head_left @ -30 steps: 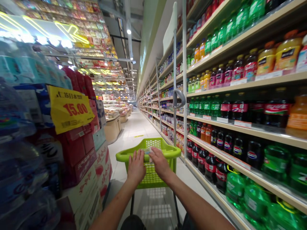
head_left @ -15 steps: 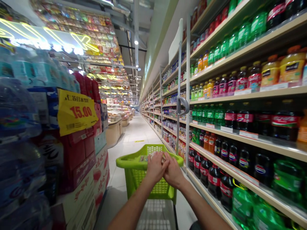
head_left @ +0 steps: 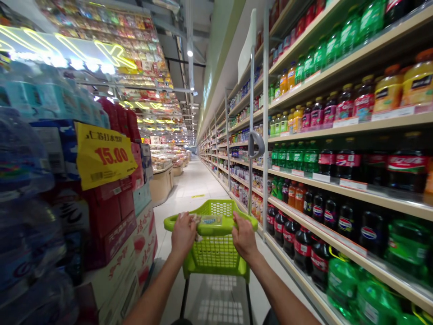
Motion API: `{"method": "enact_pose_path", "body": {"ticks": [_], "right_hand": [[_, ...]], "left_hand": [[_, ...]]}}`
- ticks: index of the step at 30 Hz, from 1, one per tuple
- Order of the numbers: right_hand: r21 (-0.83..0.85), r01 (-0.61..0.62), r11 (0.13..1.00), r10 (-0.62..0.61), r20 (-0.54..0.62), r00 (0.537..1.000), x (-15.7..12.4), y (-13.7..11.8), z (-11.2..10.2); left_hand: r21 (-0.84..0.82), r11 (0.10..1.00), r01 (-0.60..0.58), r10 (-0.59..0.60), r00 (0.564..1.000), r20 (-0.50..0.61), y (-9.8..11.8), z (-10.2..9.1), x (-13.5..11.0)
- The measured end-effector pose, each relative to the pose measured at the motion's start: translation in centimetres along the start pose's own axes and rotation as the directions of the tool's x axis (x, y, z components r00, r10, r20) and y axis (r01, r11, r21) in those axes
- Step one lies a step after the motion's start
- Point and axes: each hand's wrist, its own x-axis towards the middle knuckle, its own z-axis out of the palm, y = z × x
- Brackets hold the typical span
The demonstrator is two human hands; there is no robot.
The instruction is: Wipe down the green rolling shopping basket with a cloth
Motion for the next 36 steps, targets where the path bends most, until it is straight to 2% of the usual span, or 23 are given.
{"method": "enact_pose_path", "body": {"ticks": [2,4,6,8,10,12,14,16,19,21,23,28,30,32,34,36], "right_hand": [[-0.041,0.013,0.999,-0.014,-0.023,1.0,-0.2,-0.1,0.2],[-0.064,0.028,0.998,-0.029,-0.019,0.999,-0.3,0.0,0.2],[-0.083,0.053,0.995,-0.054,-0.004,0.999,-0.3,0.4,0.0],[-0.118,0.083,0.99,-0.082,0.009,0.997,-0.2,0.9,-0.3],[-0.163,0.097,0.982,-0.095,0.021,0.995,-0.1,1.1,-0.4],[-0.185,0.058,0.981,-0.055,0.02,0.998,0.1,1.2,-0.4],[-0.172,-0.002,0.985,0.006,0.021,1.0,0.3,1.0,-0.3],[-0.144,-0.025,0.989,0.03,0.03,0.999,0.4,0.9,-0.3],[-0.12,0.004,0.993,0.001,0.044,0.999,0.4,0.6,-0.3],[-0.119,0.026,0.993,-0.02,0.049,0.999,0.1,0.5,-0.3],[-0.114,0.045,0.992,-0.039,0.054,0.998,-0.1,0.3,-0.4],[-0.082,0.061,0.995,-0.058,0.037,0.998,-0.4,0.4,-0.5],[-0.07,0.064,0.995,-0.063,0.019,0.998,-0.4,0.6,-0.5],[-0.066,0.072,0.995,-0.072,0.007,0.997,-0.3,0.9,-0.6],[-0.074,0.084,0.994,-0.085,0.002,0.996,-0.3,1.2,-0.7],[-0.093,0.106,0.99,-0.106,0.002,0.994,-0.3,1.4,-0.8]], "left_hand": [[-0.033,0.999,-0.043,0.043,0.999,-0.003,1.8,0.5,-0.6],[-0.073,0.988,-0.135,0.136,0.991,0.018,3.9,1.1,-1.2],[-0.106,0.969,-0.225,0.23,0.972,0.038,4.9,1.5,-1.5],[-0.123,0.962,-0.243,0.25,0.967,0.041,3.8,1.6,-1.4],[-0.104,0.983,-0.154,0.157,0.987,0.023,1.3,1.2,-0.9],[-0.06,0.998,-0.021,0.021,1.0,-0.007,-1.3,0.8,-0.4],[-0.066,0.997,0.039,-0.039,0.999,-0.008,-2.3,0.7,0.0],[-0.135,0.991,0.002,0.002,1.0,0.027,-1.2,1.0,0.2],[-0.264,0.949,-0.172,0.202,0.976,0.087,2.2,1.9,0.1],[-0.304,0.916,-0.262,0.304,0.948,0.098,3.2,2.2,0.1],[-0.285,0.924,-0.255,0.289,0.953,0.085,2.1,1.9,0.2],[-0.133,0.991,-0.035,0.033,0.999,-0.014,-4.5,0.4,0.4],[-0.161,0.987,-0.002,-0.006,0.999,-0.052,-4.7,0.4,0.3],[-0.244,0.966,-0.089,0.081,0.996,-0.044,-3.2,0.9,0.2],[-0.312,0.92,-0.239,0.244,0.97,-0.023,-1.6,1.4,0.1],[-0.318,0.894,-0.316,0.33,0.944,-0.01,-1.4,1.4,0.1]]}}
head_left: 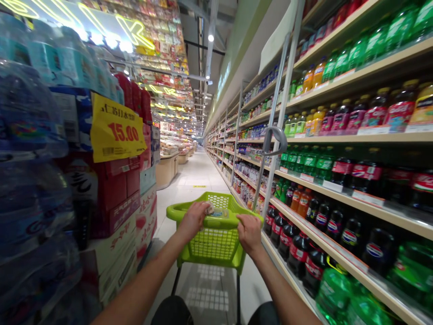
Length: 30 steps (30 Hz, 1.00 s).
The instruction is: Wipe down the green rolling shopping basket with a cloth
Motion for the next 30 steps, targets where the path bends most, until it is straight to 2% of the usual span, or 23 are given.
{"method": "enact_pose_path", "body": {"ticks": [2,5,7,9,12,14,16,18,20,21,22,23,25,26,28,30], "right_hand": [[-0.024,0.037,0.999,-0.037,0.002,0.999,-0.2,-0.1,0.0],[-0.042,0.079,0.996,-0.08,-0.005,0.997,-0.4,-0.6,0.3],[-0.037,0.073,0.997,-0.073,-0.022,0.997,-0.5,-1.1,0.6],[-0.028,0.059,0.998,-0.06,-0.038,0.997,-0.6,-1.3,0.8],[-0.025,0.063,0.998,-0.064,-0.046,0.997,-0.6,-1.1,0.8],[-0.03,0.076,0.997,-0.078,-0.045,0.996,-0.6,-0.7,0.7],[-0.031,0.091,0.995,-0.093,-0.048,0.995,-0.6,-0.3,0.5],[-0.029,0.098,0.995,-0.1,-0.051,0.994,-0.6,-0.1,0.5],[-0.029,0.091,0.995,-0.092,-0.058,0.994,-0.6,-0.2,0.6],[-0.029,0.082,0.996,-0.084,-0.063,0.995,-0.6,-0.3,0.7],[-0.028,0.072,0.997,-0.074,-0.065,0.995,-0.6,-0.4,0.8],[-0.028,0.062,0.998,-0.064,-0.066,0.996,-0.6,-0.5,0.9],[-0.027,0.047,0.999,-0.049,-0.059,0.997,-0.5,-0.7,0.9],[-0.028,0.044,0.999,-0.045,-0.052,0.998,-0.5,-0.7,0.9],[-0.037,0.043,0.998,-0.044,-0.04,0.998,-0.5,-0.7,0.8],[-0.043,0.049,0.998,-0.05,-0.031,0.998,-0.5,-0.6,0.8]], "left_hand": [[0.057,0.996,0.074,-0.072,0.997,-0.033,-1.4,-1.0,-0.4],[0.147,0.948,0.281,-0.255,0.951,-0.173,-3.9,-3.0,-1.4],[0.16,0.926,0.341,-0.302,0.926,-0.227,-4.2,-3.2,-1.6],[0.14,0.942,0.304,-0.272,0.94,-0.207,-3.0,-2.5,-1.5],[0.068,0.98,0.188,-0.178,0.976,-0.129,-0.9,-1.0,-1.1],[0.05,0.989,0.14,-0.135,0.986,-0.098,-1.1,-1.0,-1.1],[0.078,0.985,0.152,-0.142,0.982,-0.122,-2.7,-1.8,-1.5],[0.106,0.956,0.273,-0.245,0.944,-0.222,-4.8,-2.8,-2.0],[0.088,0.905,0.417,-0.371,0.872,-0.319,-5.7,-3.2,-2.0],[0.071,0.892,0.447,-0.402,0.854,-0.33,-5.4,-2.9,-1.8],[0.058,0.899,0.435,-0.398,0.864,-0.309,-4.5,-2.4,-1.5],[0.047,0.92,0.388,-0.362,0.892,-0.27,-3.1,-1.6,-1.2],[0.031,0.98,0.198,-0.193,0.974,-0.116,0.4,0.3,-0.3],[0.029,0.993,0.114,-0.112,0.992,-0.061,2.0,1.0,0.1],[0.044,0.999,0.011,-0.013,0.999,0.046,4.2,1.8,0.6],[0.069,0.998,0.002,-0.008,0.996,0.085,4.2,1.4,0.7]]}}
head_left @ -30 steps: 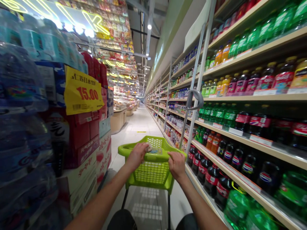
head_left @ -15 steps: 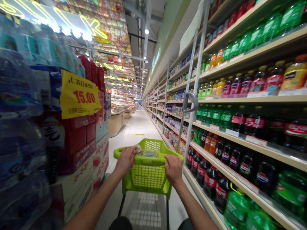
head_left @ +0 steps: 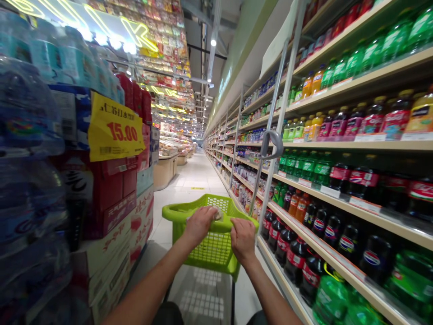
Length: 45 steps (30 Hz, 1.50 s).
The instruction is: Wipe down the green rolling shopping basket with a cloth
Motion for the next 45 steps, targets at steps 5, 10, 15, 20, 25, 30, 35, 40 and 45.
{"method": "enact_pose_path", "body": {"ticks": [5,10,15,20,25,30,35,40,45], "right_hand": [[-0.003,0.006,1.0,-0.006,0.008,1.0,-0.1,0.0,0.2],[-0.02,0.008,1.0,-0.008,-0.001,1.0,-0.2,-0.1,0.2],[-0.02,0.026,0.999,-0.026,-0.004,1.0,-0.1,0.5,-0.3],[-0.022,0.017,1.0,-0.017,-0.003,1.0,-0.2,0.2,0.0],[-0.03,0.035,0.999,-0.035,-0.013,0.999,-0.1,-0.3,0.4],[-0.023,-0.106,0.994,0.104,-0.084,0.991,0.8,1.8,-0.3],[0.128,-0.307,0.943,0.319,-0.086,0.944,0.5,3.9,-0.5],[0.18,-0.321,0.93,0.342,-0.103,0.934,-0.2,4.1,-0.6],[0.135,-0.303,0.943,0.316,-0.092,0.944,-0.1,4.1,-1.0]], "left_hand": [[0.054,0.954,0.295,-0.284,0.947,-0.153,-4.0,-2.0,-0.7],[0.01,0.987,0.162,-0.161,0.985,-0.065,0.0,-0.2,0.1],[0.0,1.0,-0.026,0.026,0.999,0.048,2.0,0.4,0.6],[0.039,0.982,0.185,-0.182,0.98,-0.074,-0.9,-0.6,0.3],[-0.012,0.997,-0.073,0.073,0.996,-0.045,2.8,1.9,0.3],[0.001,0.997,-0.081,0.081,0.994,-0.067,2.0,1.6,0.2],[0.058,0.998,0.015,-0.01,0.996,-0.093,1.6,1.8,0.2],[0.064,0.961,-0.27,0.272,0.962,-0.019,6.4,5.6,1.1],[0.1,0.979,-0.176,0.186,0.977,-0.103,2.6,3.2,0.5]]}}
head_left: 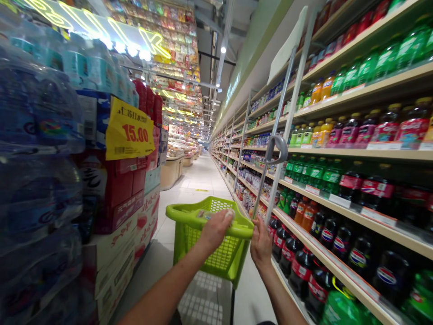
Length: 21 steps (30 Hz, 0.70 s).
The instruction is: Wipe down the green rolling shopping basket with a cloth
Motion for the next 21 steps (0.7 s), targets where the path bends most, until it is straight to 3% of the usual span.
{"method": "enact_pose_path", "body": {"ticks": [2,4,9,11,13,15,17,19,21], "right_hand": [[0.015,-0.015,1.0,0.015,-0.01,1.0,0.1,-0.3,0.2],[0.041,-0.036,0.998,0.037,-0.019,0.999,0.2,-0.6,0.6],[0.08,-0.023,0.997,0.024,-0.02,0.999,0.3,-0.5,0.8],[0.053,-0.001,0.999,0.001,-0.015,1.0,0.3,-0.1,0.5],[0.017,0.024,1.0,-0.024,-0.001,1.0,0.2,0.1,0.3],[0.008,0.037,0.999,-0.037,-0.001,0.999,0.0,0.0,0.3],[0.029,0.026,0.999,-0.025,-0.023,0.999,-0.1,-0.3,0.6],[0.054,0.007,0.999,-0.004,-0.047,0.999,-0.2,-0.7,0.9],[0.057,0.014,0.998,-0.011,-0.045,0.999,-0.2,-0.7,0.9]], "left_hand": [[0.02,0.992,0.127,-0.126,0.991,-0.036,-1.7,-1.2,-0.6],[0.01,0.989,0.149,-0.149,0.988,-0.028,-1.6,-1.3,-0.6],[-0.056,0.993,-0.108,0.111,0.993,0.047,3.0,1.8,0.4],[-0.058,0.99,-0.129,0.132,0.99,0.051,2.8,1.9,0.2],[-0.048,0.997,-0.06,0.061,0.998,0.023,1.0,0.9,-0.4],[-0.023,0.995,0.094,-0.095,0.995,-0.039,-1.1,-0.6,-0.9],[0.0,0.985,0.175,-0.175,0.983,-0.055,-1.7,-1.3,-1.0],[0.01,0.996,0.094,-0.094,0.996,-0.001,-0.3,-0.9,-0.5],[-0.004,0.998,-0.066,0.066,0.996,0.062,2.0,0.4,0.2]]}}
